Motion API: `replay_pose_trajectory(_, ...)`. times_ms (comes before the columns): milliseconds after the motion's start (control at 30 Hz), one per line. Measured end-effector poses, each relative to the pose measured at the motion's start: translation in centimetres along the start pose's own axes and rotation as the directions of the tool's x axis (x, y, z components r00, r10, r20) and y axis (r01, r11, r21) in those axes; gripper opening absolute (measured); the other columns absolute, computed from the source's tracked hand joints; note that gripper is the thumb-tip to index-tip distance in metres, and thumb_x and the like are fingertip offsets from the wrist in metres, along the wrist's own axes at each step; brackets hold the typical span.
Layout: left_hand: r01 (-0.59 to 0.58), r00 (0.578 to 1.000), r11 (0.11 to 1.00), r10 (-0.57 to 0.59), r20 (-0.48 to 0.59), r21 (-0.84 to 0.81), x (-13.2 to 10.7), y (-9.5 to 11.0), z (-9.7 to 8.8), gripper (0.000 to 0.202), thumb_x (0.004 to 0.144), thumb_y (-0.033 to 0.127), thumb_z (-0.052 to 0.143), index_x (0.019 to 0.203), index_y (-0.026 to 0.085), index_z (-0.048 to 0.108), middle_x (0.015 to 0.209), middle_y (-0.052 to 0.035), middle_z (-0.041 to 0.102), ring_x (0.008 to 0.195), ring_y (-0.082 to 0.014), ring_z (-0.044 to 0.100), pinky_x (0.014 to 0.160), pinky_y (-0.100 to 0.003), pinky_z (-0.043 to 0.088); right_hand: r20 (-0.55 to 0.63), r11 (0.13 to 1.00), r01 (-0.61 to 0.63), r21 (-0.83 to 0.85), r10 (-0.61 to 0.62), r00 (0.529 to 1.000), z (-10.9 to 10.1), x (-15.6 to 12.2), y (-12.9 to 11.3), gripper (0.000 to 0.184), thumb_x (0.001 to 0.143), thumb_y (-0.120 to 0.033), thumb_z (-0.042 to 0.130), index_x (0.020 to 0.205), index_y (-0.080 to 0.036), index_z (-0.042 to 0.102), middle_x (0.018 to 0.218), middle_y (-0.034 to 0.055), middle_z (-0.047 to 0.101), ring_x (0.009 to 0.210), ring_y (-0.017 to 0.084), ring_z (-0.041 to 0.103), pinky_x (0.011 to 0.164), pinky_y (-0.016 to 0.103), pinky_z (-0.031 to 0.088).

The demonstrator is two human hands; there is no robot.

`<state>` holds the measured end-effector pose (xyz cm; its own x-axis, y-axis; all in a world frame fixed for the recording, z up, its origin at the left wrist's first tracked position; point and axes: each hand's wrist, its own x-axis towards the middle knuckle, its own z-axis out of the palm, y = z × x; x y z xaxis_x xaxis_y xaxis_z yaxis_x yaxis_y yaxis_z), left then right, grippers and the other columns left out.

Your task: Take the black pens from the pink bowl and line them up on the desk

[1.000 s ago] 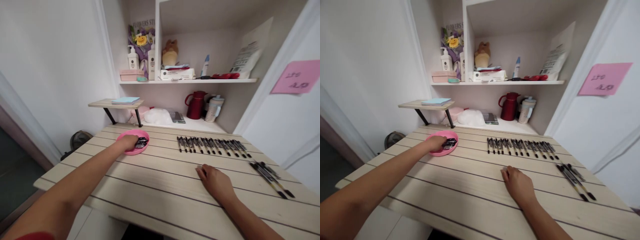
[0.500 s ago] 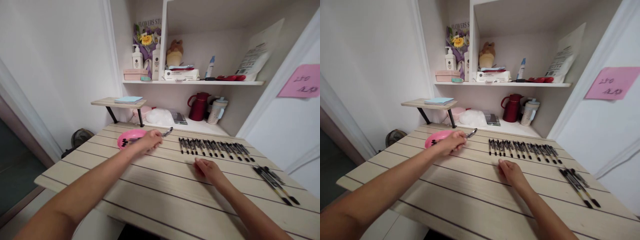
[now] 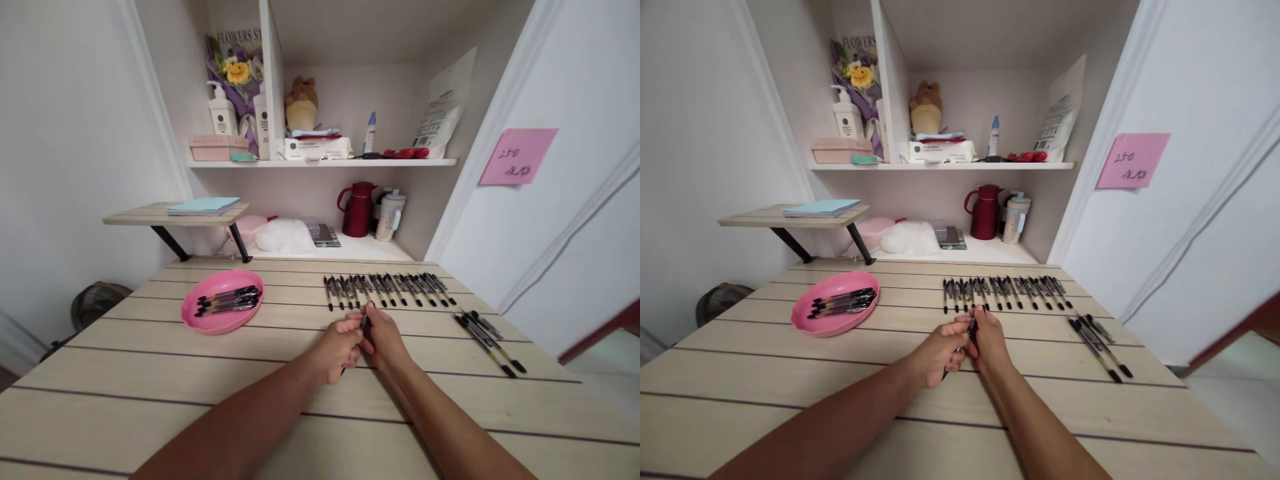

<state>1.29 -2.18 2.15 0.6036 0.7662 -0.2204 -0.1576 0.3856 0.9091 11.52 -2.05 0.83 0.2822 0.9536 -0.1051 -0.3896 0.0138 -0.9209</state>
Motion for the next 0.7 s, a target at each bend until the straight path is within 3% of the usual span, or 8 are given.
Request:
replay_pose_trajectory(133, 0.045, 0.992, 0.997, -0.038, 0.124, -0.058, 0.0, 0.2, -0.7, 0.046, 0.068, 0.03, 0.06, 0.111, 0.019, 0.05, 0.061, 0.0001, 0.057, 0.035, -0.0002, 0.024, 0.037, -0.015, 0.009, 0.036, 1.0, 0.014, 0.021, -0.015, 0.999, -0.3, 0.6, -0.9, 0.031, 0.075, -0.051, 0.049, 0.078, -0.02, 0.046, 0.063, 0.0001, 0.063, 0.029, 0.007, 0.042, 0.023, 0.018, 0.024)
replay_pose_trajectory(233, 0.078, 0.977, 0.994, -0.062, 0.205, -0.075, 0.1, 0.0, -1.2, 0.05, 0.068, 0.03, 0.061, 0.115, 0.019, 0.049, 0.064, -0.0011, 0.058, 0.035, -0.0004, 0.027, 0.036, -0.016, 0.011, -0.059, 0.989, 0.12, 0.082, -0.115, 0.992, -1.8, 1.8, -1.8, 0.027, 0.076, -0.048, 0.048, 0.08, -0.021, 0.047, 0.071, 0.0011, 0.063, 0.054, 0.012, 0.058, 0.039, 0.021, 0.043)
replay_pose_trajectory(300, 0.086, 0.975, 0.993, -0.067, 0.211, -0.083, 0.0, 0.0, -1.4, 0.05, 0.068, 0.03, 0.061, 0.116, 0.019, 0.048, 0.064, -0.0009, 0.057, 0.036, -0.0006, 0.028, 0.036, -0.015, 0.011, -0.156, 0.984, 0.173, 0.05, -0.163, 0.974, -3.3, 2.8, -2.5, 0.027, 0.076, -0.049, 0.047, 0.082, -0.022, 0.048, 0.065, -0.0012, 0.06, 0.049, 0.01, 0.055, 0.043, 0.021, 0.044)
replay_pose_trajectory(400, 0.089, 0.978, 0.993, -0.071, 0.194, -0.083, -0.1, 0.0, -1.5, 0.049, 0.069, 0.03, 0.06, 0.116, 0.02, 0.048, 0.063, 0.0001, 0.056, 0.036, -0.0009, 0.029, 0.036, -0.015, 0.011, -0.246, 0.959, 0.094, -0.268, -0.162, 0.956, -5.9, 3.9, -3.6, 0.029, 0.08, -0.047, 0.039, 0.085, -0.02, 0.051, 0.058, -0.0023, 0.055, 0.037, 0.007, 0.043, 0.037, 0.02, 0.036)
replay_pose_trajectory(467, 0.086, 0.981, 0.994, -0.073, 0.181, -0.066, -0.1, 0.1, -1.4, 0.049, 0.07, 0.03, 0.059, 0.116, 0.019, 0.047, 0.062, 0.0002, 0.056, 0.036, -0.0011, 0.029, 0.036, -0.016, 0.012, -0.258, 0.881, 0.001, -0.473, -0.14, 0.956, -7.8, 4.1, -4.4, 0.024, 0.079, -0.038, 0.04, 0.083, -0.018, 0.053, 0.06, -0.0004, 0.056, 0.039, 0.007, 0.045, 0.039, 0.02, 0.036)
replay_pose_trajectory(567, 0.083, 0.984, 0.996, -0.076, 0.164, -0.033, -0.2, 0.3, -1.1, 0.047, 0.071, 0.029, 0.059, 0.115, 0.018, 0.048, 0.063, -0.0001, 0.056, 0.035, -0.001, 0.029, 0.035, -0.016, 0.012, -0.267, 0.803, -0.061, -0.593, -0.125, 0.956, -11.1, 3.5, -5.8, 0.01, 0.071, -0.025, 0.05, 0.073, -0.017, 0.055, 0.056, 0.0006, 0.057, 0.047, 0.011, 0.052, 0.046, 0.022, 0.038)
replay_pose_trajectory(633, 0.08, 0.984, 0.997, -0.076, 0.159, -0.021, -0.3, 0.4, -0.9, 0.045, 0.071, 0.028, 0.057, 0.114, 0.017, 0.048, 0.062, 0.0, 0.056, 0.035, -0.0008, 0.029, 0.035, -0.016, 0.012, -0.233, 0.656, -0.062, -0.752, -0.176, 0.956, -13.6, 2.7, -6.8, 0.007, 0.067, -0.022, 0.052, 0.062, -0.017, 0.054, 0.051, 0.0003, 0.055, 0.05, 0.013, 0.053, 0.049, 0.022, 0.036)
replay_pose_trajectory(700, 0.078, 0.985, 0.997, -0.075, 0.156, -0.015, -0.3, 0.4, -0.8, 0.044, 0.072, 0.026, 0.056, 0.114, 0.017, 0.048, 0.062, 0.0, 0.057, 0.035, -0.0007, 0.028, 0.035, -0.016, 0.013, -0.105, 0.212, -0.044, -0.976, -0.288, 0.952, -15.9, 2.0, -7.6, 0.013, 0.068, -0.025, 0.052, 0.057, -0.018, 0.053, 0.054, 0.0022, 0.057, 0.056, 0.015, 0.054, 0.051, 0.023, 0.034)
